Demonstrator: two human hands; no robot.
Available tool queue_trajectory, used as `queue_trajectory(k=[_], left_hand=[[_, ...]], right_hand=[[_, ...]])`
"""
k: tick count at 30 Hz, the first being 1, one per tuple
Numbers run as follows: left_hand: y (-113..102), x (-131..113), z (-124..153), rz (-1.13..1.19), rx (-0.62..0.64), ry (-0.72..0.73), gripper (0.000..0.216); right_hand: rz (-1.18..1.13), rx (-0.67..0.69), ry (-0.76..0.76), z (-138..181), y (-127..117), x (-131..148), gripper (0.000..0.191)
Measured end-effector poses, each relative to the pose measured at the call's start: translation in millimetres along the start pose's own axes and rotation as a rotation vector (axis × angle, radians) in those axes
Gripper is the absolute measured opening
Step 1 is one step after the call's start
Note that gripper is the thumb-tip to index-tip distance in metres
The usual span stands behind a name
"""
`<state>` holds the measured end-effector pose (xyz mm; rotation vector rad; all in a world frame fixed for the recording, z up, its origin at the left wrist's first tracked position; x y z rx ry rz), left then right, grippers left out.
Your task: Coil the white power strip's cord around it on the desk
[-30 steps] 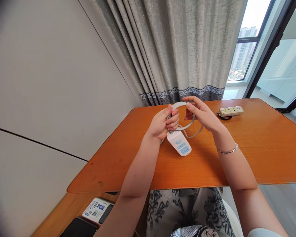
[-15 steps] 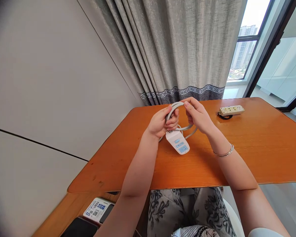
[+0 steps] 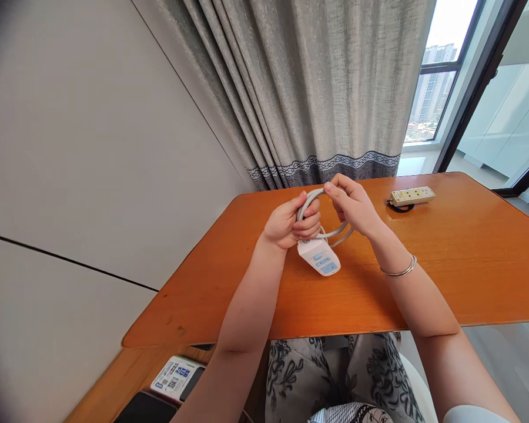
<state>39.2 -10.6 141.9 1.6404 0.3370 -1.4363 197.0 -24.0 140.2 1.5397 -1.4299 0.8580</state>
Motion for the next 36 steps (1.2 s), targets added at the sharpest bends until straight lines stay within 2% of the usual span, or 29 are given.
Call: queue_trajectory(k=[5, 10, 13, 17, 20, 25, 28, 32, 34, 36], left_hand=[[3.9, 2.8, 4.3, 0.023, 0.059, 0.104, 0.055], [7.3, -1.6, 10.1, 0.114, -0.133, 0.213, 0.055], [7.4, -5.2, 11.6, 0.176, -0.241, 0.263, 0.056], [11.3, -5.2, 11.6, 0.210, -0.277, 0.318, 0.055], [14.7, -4.3, 11.2, 0.220, -0.271, 0.398, 0.051], [14.8, -3.1, 8.9, 0.157, -0.319, 0.428, 0.053], [15.1, -2.9, 10.2, 0.132, -0.304, 0.483, 0.052], [14.9, -7.8, 17.5, 0.098, -0.277, 0.626, 0.051], [12.3, -13.1, 22.0, 0.059, -0.319, 0.682, 0.051], [8.3, -19.5, 26.6, 0.030, -0.381, 0.747, 0.052]], right_hand=[[-0.134, 0.097, 0.029, 0.0, -1.4, 2.1, 0.051], [-0.214, 0.156, 0.095, -2.6, -1.4, -4.8, 0.054], [-0.216, 0.109, 0.168, -3.0, 3.3, -11.1, 0.054], [-0.218, 0.018, 0.250, -2.5, 8.8, -18.1, 0.050], [-0.209, -0.035, 0.239, -3.4, 10.4, -23.2, 0.046], [-0.161, -0.033, 0.250, -6.6, 11.8, -31.1, 0.051], [-0.138, -0.022, 0.233, -8.3, 10.9, -34.3, 0.054], [-0.126, 0.083, 0.160, -9.5, 10.5, -39.2, 0.052], [-0.074, 0.154, 0.106, -9.2, 11.5, -42.2, 0.050], [0.084, 0.224, 0.053, -8.0, 12.7, -45.0, 0.046]])
Point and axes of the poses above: each hand's wrist, its own z-axis away from the middle knuckle, its own y-axis out of the palm, x = y × z, the point moved 1 cm from there along -z, towards the middle knuckle, and after that the axes turned 13 degrees about -x, right-handed, at the moved point
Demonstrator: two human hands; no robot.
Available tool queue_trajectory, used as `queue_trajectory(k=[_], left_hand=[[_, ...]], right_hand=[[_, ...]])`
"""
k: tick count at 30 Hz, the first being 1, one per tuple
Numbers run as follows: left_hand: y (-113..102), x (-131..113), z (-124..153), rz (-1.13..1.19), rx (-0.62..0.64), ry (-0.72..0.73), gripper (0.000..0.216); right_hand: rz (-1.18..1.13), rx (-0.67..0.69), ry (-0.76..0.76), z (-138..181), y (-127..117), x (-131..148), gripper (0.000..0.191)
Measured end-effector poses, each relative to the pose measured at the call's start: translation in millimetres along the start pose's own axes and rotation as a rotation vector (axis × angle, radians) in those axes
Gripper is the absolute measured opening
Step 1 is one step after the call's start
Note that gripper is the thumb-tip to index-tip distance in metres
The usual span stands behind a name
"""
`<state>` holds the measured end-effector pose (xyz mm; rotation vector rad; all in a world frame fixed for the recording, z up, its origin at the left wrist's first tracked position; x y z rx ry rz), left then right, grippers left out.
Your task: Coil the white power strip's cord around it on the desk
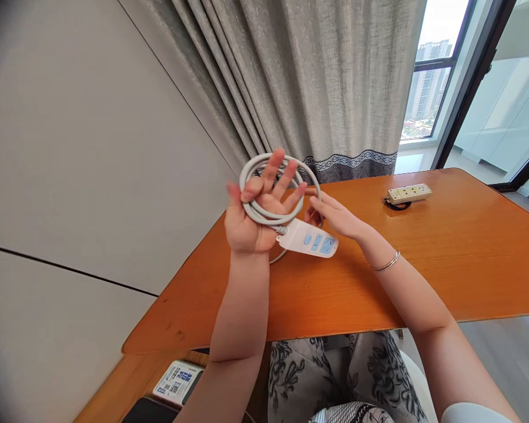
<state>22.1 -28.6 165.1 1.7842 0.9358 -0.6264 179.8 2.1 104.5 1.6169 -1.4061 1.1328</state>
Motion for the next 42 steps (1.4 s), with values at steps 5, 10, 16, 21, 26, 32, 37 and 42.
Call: queue_trajectory(k=[5, 10, 16, 21, 26, 32, 37, 42], left_hand=[[-8.7, -13.7, -5.5, 0.030, -0.054, 0.134, 0.047], [-11.4, -12.3, -9.6, 0.031, -0.087, 0.187, 0.046], [-16.0, -10.6, -14.3, 0.019, -0.135, 0.244, 0.050], [-18.6, 0.9, -15.8, -0.037, -0.051, 0.191, 0.049], [-21.4, 19.5, -15.3, -0.289, 0.165, 0.149, 0.049], [-30.3, 18.8, -14.4, -0.815, 0.240, 0.362, 0.057], [-29.7, 19.8, -17.9, -1.040, 0.241, 0.522, 0.060], [-27.1, 22.2, -18.8, -0.902, 0.203, 0.302, 0.054]], right_hand=[[0.525, 0.133, -0.006, 3.2, 0.4, -4.4, 0.050], [0.732, -0.003, -0.170, 2.2, -1.7, -10.0, 0.064], [1.113, -0.170, -0.276, 5.2, 2.1, 3.2, 0.058], [1.312, -0.072, -0.282, 18.6, 10.2, 29.5, 0.053], [1.224, 0.047, -0.319, 32.0, 24.5, 42.4, 0.044], [0.614, 0.154, -0.300, 40.6, 21.2, 49.6, 0.032], [0.630, 0.222, -0.267, 47.3, 10.3, 59.1, 0.040], [0.963, -0.198, -0.474, 43.0, 2.9, 58.8, 0.028]])
Point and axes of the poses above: each hand's wrist, its own z-axis away from the middle knuckle, its own y-axis out of the palm, x = y × z, the point moved 1 cm from there along -z, towards the middle knuckle, and after that the axes turned 13 degrees about -x, right-handed, at the moved point
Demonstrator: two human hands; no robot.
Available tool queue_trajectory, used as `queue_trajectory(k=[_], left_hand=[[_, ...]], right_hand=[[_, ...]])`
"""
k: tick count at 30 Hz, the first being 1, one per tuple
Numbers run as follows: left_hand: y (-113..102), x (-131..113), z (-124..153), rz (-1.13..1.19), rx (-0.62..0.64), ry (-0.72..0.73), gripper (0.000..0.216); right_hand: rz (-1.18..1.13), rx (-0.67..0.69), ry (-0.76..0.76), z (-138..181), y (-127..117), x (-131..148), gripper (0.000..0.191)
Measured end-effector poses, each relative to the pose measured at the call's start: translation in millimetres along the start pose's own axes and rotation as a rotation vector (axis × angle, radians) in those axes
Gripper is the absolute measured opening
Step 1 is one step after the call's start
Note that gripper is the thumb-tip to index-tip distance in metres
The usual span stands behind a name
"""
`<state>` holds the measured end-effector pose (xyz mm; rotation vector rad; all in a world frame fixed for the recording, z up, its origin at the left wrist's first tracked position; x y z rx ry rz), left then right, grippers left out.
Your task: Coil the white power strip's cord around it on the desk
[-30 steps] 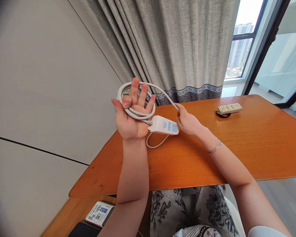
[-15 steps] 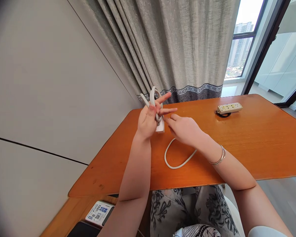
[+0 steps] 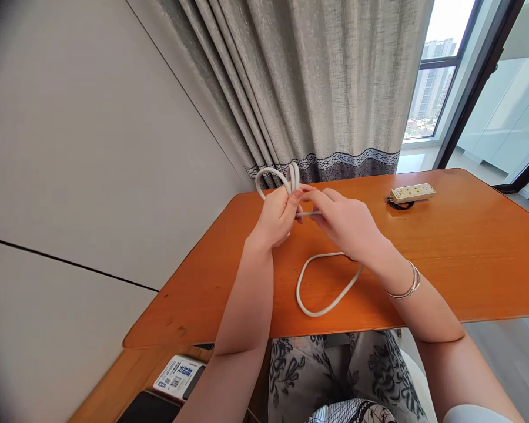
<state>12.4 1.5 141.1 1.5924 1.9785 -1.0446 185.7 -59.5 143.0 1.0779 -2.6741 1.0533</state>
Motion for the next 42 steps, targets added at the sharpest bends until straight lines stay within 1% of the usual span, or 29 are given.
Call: queue_trajectory(k=[1, 3, 5, 7, 9, 11, 12, 14, 16, 18, 20, 22, 25, 27, 30, 32, 34, 36, 39, 42], left_hand=[[-0.6, -1.8, 0.7, 0.085, 0.011, -0.076, 0.053], [-1.2, -7.3, 3.3, 0.282, 0.086, -0.228, 0.054], [0.7, -13.3, 7.0, 0.469, 0.232, -0.351, 0.055], [5.8, -17.6, 11.3, 0.609, 0.416, -0.436, 0.056], [12.6, -18.6, 14.7, 0.721, 0.562, -0.498, 0.054], [18.3, -16.7, 16.2, 0.815, 0.630, -0.560, 0.051], [20.0, -15.1, 16.1, 0.848, 0.634, -0.590, 0.049], [21.1, -11.2, 14.4, 0.873, 0.616, -0.634, 0.047], [20.0, -7.8, 11.5, 0.862, 0.581, -0.642, 0.048], [18.8, -5.5, 8.2, 0.805, 0.536, -0.620, 0.051], [19.2, -4.0, 5.5, 0.701, 0.470, -0.569, 0.054], [21.1, -3.3, 3.7, 0.606, 0.383, -0.512, 0.055], [24.9, -3.1, 2.9, 0.573, 0.292, -0.471, 0.060], [26.2, -4.1, 3.3, 0.576, 0.279, -0.485, 0.061], [26.5, -7.5, 4.6, 0.595, 0.301, -0.567, 0.058], [26.5, -10.9, 5.5, 0.619, 0.312, -0.633, 0.055], [26.3, -14.7, 5.7, 0.644, 0.290, -0.668, 0.052], [25.3, -18.0, 4.8, 0.665, 0.241, -0.676, 0.051], [21.1, -20.5, 1.7, 0.682, 0.128, -0.689, 0.050], [14.3, -19.6, -2.0, 0.717, 0.022, -0.691, 0.050]], right_hand=[[0.050, -0.095, -0.021, -2.2, 0.8, -3.4, 0.028], [0.070, -0.235, -0.079, -7.7, 2.7, -12.1, 0.042], [-0.009, -0.291, -0.129, -12.9, 3.8, -21.7, 0.059], [-0.168, -0.255, -0.144, -16.0, 3.5, -29.4, 0.074], [-0.370, -0.132, -0.099, -16.4, 2.5, -33.3, 0.081], [-0.538, 0.005, -0.006, -15.0, 1.7, -33.3, 0.077], [-0.584, 0.044, 0.047, -14.3, 1.8, -32.2, 0.070], [-0.602, 0.046, 0.129, -13.9, 2.8, -29.1, 0.051], [-0.563, -0.012, 0.167, -14.8, 5.1, -26.2, 0.038], [-0.504, -0.054, 0.174, -16.6, 8.1, -25.2, 0.039], [-0.431, -0.071, 0.175, -18.1, 11.0, -26.7, 0.046], [-0.355, -0.071, 0.192, -19.1, 13.1, -30.2, 0.052], [-0.284, -0.052, 0.242, -19.4, 14.3, -35.3, 0.056], [-0.276, -0.027, 0.261, -19.1, 13.8, -36.5, 0.054], [-0.293, 0.016, 0.277, -18.3, 11.5, -35.1, 0.049], [-0.333, 0.058, 0.310, -17.7, 10.0, -33.6, 0.046], [-0.397, 0.082, 0.343, -17.2, 8.8, -32.7, 0.045], [-0.464, 0.070, 0.341, -17.2, 8.1, -33.2, 0.040], [-0.524, 0.063, 0.299, -17.2, 10.3, -37.2, 0.031], [-0.535, 0.079, 0.288, -16.7, 16.8, -42.6, 0.029]])
Point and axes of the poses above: each hand's wrist, its own z-axis away from the middle knuckle, its own y-axis out of the palm, x = y × z, the point moved 1 cm from there along -z, towards the middle knuckle, and after that the axes turned 13 degrees about -x, right-handed, at the moved point
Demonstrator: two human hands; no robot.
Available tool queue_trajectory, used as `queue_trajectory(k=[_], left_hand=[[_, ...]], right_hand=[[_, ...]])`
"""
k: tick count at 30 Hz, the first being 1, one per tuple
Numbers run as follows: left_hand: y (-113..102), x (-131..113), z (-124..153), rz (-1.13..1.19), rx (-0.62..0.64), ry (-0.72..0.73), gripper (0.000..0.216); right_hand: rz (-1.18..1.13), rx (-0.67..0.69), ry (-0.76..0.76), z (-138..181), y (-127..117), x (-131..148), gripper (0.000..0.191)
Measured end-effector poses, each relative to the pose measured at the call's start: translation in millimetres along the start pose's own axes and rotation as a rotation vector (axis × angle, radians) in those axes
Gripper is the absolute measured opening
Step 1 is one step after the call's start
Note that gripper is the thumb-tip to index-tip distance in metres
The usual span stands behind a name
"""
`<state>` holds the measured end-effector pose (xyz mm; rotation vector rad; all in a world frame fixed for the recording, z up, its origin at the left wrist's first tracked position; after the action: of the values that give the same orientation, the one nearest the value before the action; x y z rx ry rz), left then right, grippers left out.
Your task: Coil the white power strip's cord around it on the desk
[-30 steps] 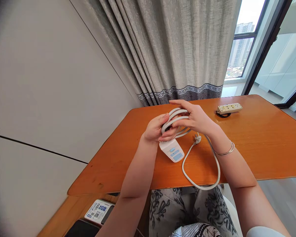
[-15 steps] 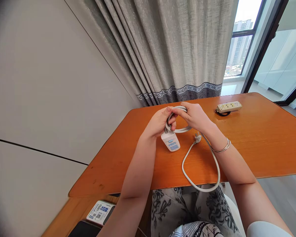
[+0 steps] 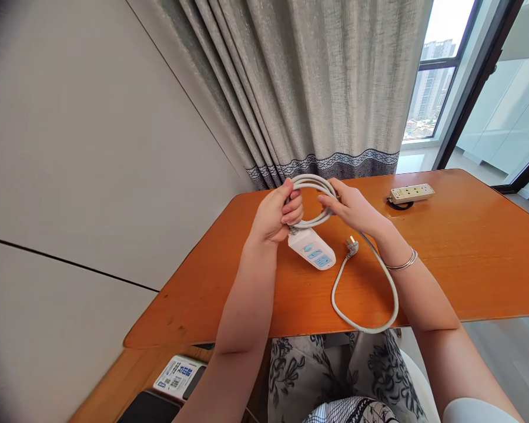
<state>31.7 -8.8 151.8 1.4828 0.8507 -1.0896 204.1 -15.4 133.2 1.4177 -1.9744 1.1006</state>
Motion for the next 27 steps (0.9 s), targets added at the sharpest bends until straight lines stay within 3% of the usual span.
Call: queue_trajectory(k=[5, 10, 16, 20, 27], left_hand=[[-6.2, -1.8, -2.1, 0.006, 0.089, -0.040, 0.049], [-8.9, -1.4, -0.6, -0.041, 0.133, -0.040, 0.042], [-10.2, -6.1, 2.4, -0.042, 0.115, -0.087, 0.034], [-3.8, -4.6, 3.7, -0.002, 0.032, -0.089, 0.039], [0.8, -6.0, 5.9, 0.046, -0.072, -0.086, 0.043]], right_hand=[[0.108, -0.109, -0.047, -0.1, 6.4, -5.0, 0.042], [0.170, -0.130, -0.089, 1.2, 7.6, -3.6, 0.050], [0.227, -0.107, -0.119, 1.5, 6.9, -2.0, 0.048], [0.215, -0.124, -0.124, 1.3, 6.5, -2.3, 0.045], [-0.035, -0.019, -0.009, -0.6, 3.6, -5.5, 0.035]])
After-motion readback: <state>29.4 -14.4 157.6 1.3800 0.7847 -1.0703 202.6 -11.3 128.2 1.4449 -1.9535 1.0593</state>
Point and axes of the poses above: each hand's wrist, its own z-axis away from the middle knuckle, its own y-axis out of the palm, x = y × z, the point moved 1 cm from there along -z, towards the middle knuckle, and after that the axes turned 13 degrees about -x, right-handed, at the moved point
